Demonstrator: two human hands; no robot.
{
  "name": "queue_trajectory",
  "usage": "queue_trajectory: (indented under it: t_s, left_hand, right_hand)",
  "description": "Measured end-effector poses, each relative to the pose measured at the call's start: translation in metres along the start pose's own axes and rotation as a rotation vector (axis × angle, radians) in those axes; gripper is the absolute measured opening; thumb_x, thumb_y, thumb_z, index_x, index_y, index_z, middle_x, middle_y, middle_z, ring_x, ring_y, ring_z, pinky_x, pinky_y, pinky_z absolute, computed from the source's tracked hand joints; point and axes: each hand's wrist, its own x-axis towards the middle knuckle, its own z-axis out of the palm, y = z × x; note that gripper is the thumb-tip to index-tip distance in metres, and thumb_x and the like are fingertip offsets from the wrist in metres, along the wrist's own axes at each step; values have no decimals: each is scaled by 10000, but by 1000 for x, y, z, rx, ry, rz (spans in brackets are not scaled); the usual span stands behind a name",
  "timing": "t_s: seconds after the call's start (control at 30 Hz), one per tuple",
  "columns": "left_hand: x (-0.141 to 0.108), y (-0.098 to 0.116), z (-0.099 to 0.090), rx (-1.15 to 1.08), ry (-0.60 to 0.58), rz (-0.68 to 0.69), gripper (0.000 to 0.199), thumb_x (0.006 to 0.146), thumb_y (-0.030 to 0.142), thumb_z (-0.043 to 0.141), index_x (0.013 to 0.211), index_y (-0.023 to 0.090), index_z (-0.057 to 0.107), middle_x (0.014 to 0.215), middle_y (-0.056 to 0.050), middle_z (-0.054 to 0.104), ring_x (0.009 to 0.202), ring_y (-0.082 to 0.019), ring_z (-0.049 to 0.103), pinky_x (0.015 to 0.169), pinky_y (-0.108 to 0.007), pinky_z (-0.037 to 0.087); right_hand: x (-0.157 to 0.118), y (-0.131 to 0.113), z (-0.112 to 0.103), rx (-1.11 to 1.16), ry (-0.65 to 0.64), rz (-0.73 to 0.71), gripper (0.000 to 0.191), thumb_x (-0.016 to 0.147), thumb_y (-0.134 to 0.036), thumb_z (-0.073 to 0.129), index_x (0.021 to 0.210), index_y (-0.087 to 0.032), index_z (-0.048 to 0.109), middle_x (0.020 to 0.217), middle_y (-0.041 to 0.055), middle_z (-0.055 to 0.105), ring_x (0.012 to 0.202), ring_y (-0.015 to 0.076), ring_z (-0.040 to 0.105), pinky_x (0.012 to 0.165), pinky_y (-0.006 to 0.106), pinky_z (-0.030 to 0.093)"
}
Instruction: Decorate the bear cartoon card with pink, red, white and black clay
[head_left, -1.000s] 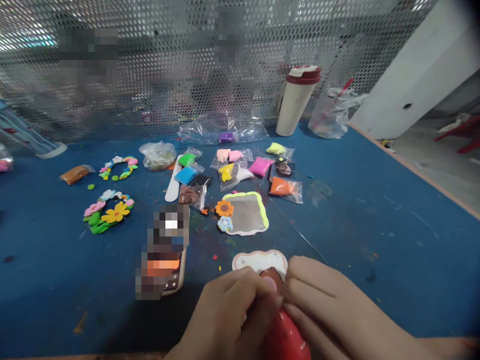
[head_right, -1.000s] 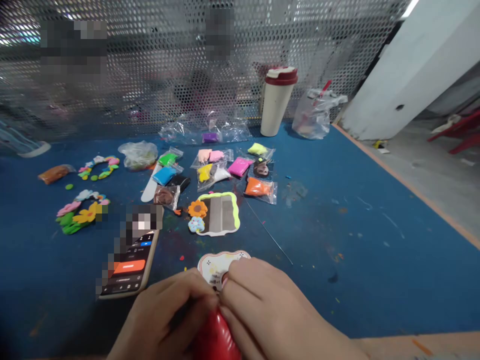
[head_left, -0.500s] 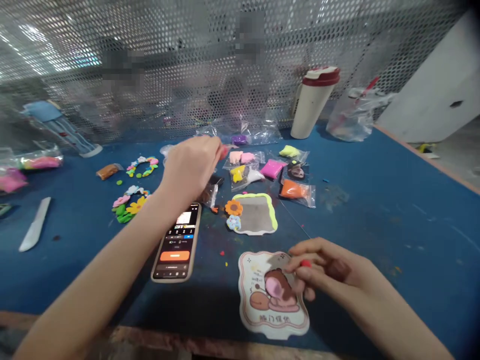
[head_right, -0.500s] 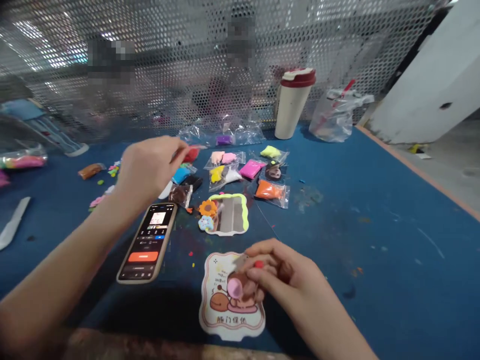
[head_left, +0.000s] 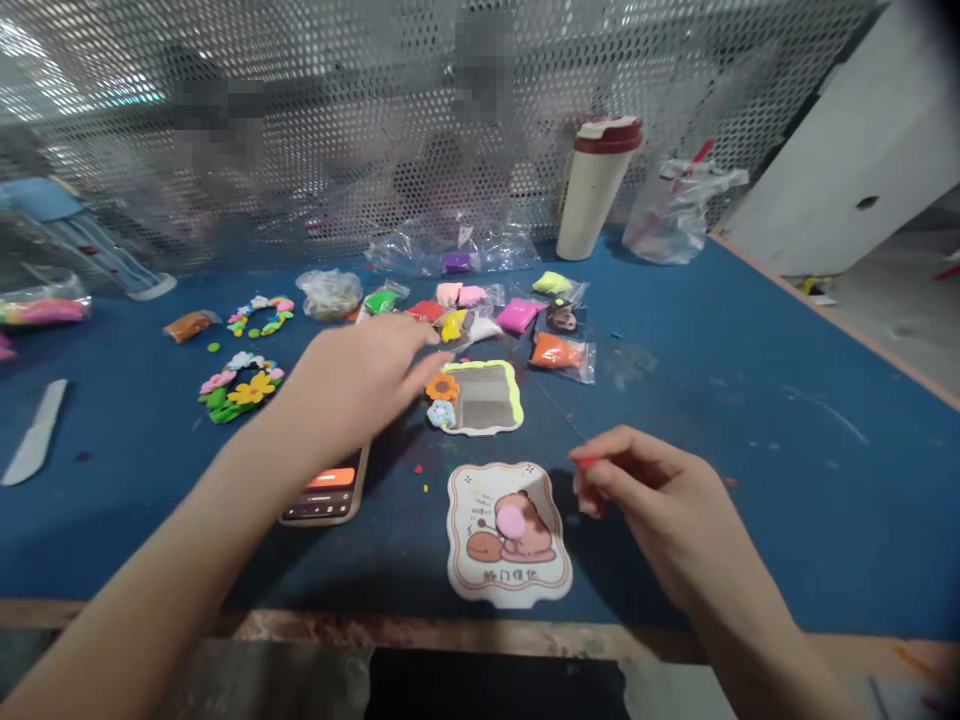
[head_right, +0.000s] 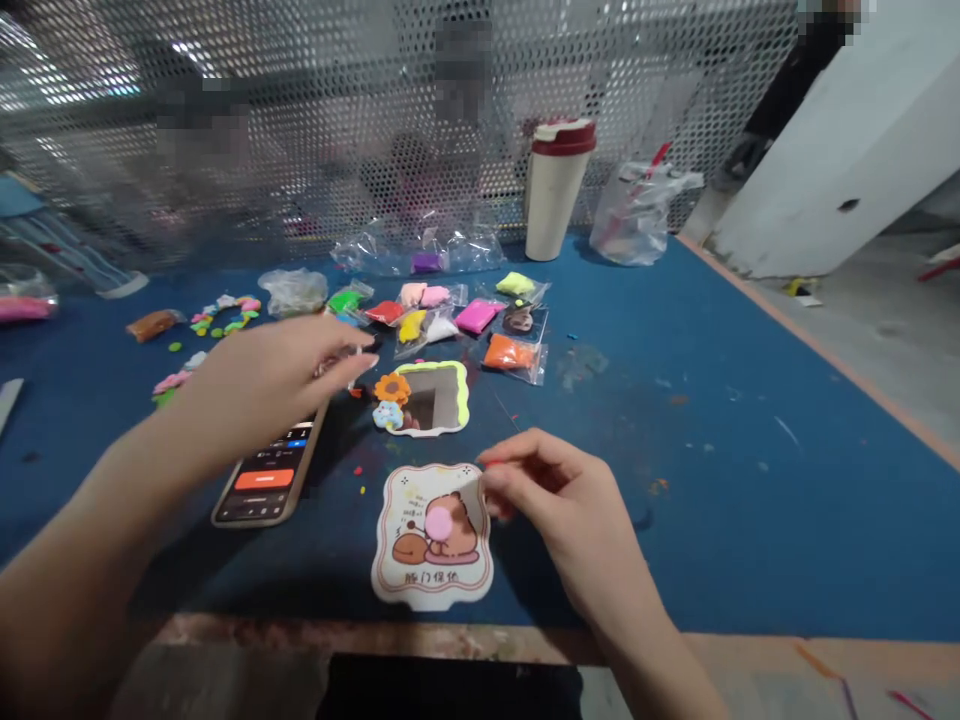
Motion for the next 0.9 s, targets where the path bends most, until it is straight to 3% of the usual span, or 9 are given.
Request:
queue_trajectory:
  t_s: [0.07,0.17,0.23,0.33,0.47,0.53,0.63,0.77,0.9]
  left_hand:
    - [-34,18,-1,-119,98,13,275,957,324,424,973,178,656,968,-51,712,900,-222,657,720,-297,443]
    - [-71,43,14,-342,205,-39,280,950,270,426,813,179,652,771,-12,701,710,-159,644,642,-263,435]
    - [-82,55,28,-491,216,-83,280,946,242,422,795,185,650,747,-6,696,683,-140,634,629,-248,443]
    - [-86,69,46,-636,255,-136,268,938,217,435,761,183,634,704,-5,677,649,-133,616,610,-246,449]
    - [-86,82,61,-634,294,-86,223,916,181,474,743,186,614,668,8,647,634,-130,602,604,-246,449]
    - [-86,85,67,-627,333,-42,185,907,162,489,788,189,627,727,1,679,695,-141,631,651,-253,475]
    - [-88,88,72,-595,371,-24,152,899,156,517,933,207,656,860,-12,717,788,-163,666,694,-266,519]
    - [-94,87,74,-572,415,83,287,932,151,470,1168,242,605,994,-21,721,890,-161,667,742,-261,549]
    - [-98,85,73,-498,514,239,273,954,139,436,1161,157,612,1000,-39,732,877,-149,672,784,-245,537]
  right_hand:
    - [-3,0,2,-27,6,-14,144,723,-291,773,747,-195,667,655,-16,665,605,103,609,556,206,494]
    - [-9,-1,8,-62,1,-22,147,797,-337,698,836,-198,667,837,33,727,759,149,683,686,265,549]
    - [-12,0,12,-91,14,-12,168,840,-355,636,863,-192,669,776,32,721,704,153,686,663,280,557]
    - [-16,4,17,-163,65,-24,122,768,-305,707,745,-192,667,647,-7,666,596,133,638,570,247,535]
    - [-21,9,22,-223,68,-86,102,794,-284,683,874,-224,699,819,17,732,747,165,692,656,267,568]
    - [-22,11,23,-248,67,-86,133,824,-298,651,933,-241,702,853,15,745,764,165,702,663,264,571]
    - [-24,10,25,-331,76,-128,71,814,-281,655,791,-238,706,753,-10,724,672,141,671,603,232,540]
    - [-22,7,27,-375,-19,-286,100,807,-224,664,712,-230,692,710,-14,695,668,133,645,620,229,515]
    - [-22,5,26,-371,-120,-349,101,814,-191,657,739,-235,710,721,-7,700,670,132,655,615,219,515]
